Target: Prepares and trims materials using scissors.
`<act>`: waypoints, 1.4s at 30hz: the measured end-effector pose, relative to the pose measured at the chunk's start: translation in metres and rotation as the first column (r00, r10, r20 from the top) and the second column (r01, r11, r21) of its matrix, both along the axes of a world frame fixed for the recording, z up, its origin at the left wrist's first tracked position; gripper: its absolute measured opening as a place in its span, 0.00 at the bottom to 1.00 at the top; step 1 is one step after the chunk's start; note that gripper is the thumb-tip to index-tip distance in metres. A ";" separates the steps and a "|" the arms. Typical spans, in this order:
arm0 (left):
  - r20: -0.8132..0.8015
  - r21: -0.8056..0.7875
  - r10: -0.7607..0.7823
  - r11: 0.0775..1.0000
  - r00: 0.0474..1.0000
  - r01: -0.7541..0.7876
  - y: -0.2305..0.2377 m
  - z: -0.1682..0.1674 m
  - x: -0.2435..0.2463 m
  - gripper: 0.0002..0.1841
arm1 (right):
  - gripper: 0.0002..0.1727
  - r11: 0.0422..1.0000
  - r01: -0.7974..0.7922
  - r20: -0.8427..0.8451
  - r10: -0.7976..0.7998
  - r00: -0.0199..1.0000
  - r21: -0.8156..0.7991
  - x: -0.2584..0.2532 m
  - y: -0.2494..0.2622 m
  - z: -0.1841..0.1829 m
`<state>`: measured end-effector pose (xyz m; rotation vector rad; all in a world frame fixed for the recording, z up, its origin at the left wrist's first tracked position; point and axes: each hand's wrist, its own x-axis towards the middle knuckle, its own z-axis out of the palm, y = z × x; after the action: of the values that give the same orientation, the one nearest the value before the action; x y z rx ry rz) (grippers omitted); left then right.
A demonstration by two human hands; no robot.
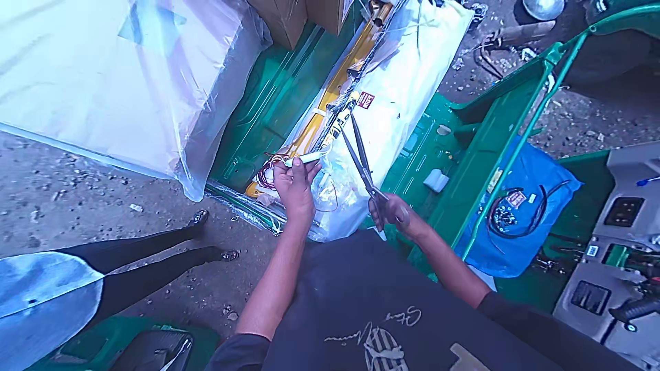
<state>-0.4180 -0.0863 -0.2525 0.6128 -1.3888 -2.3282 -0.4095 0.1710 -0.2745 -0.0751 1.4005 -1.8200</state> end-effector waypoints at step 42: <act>0.106 -0.249 -0.267 0.926 0.958 0.285 -0.019 0.017 0.037 0.21 | 0.23 0.308 0.100 -0.222 0.391 0.893 0.946 -0.070 -0.023 -0.120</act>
<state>-0.3812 -0.1056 -0.2355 0.4472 -1.8863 -2.2861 -0.4793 0.1476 -0.3942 0.0268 2.5053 -0.5248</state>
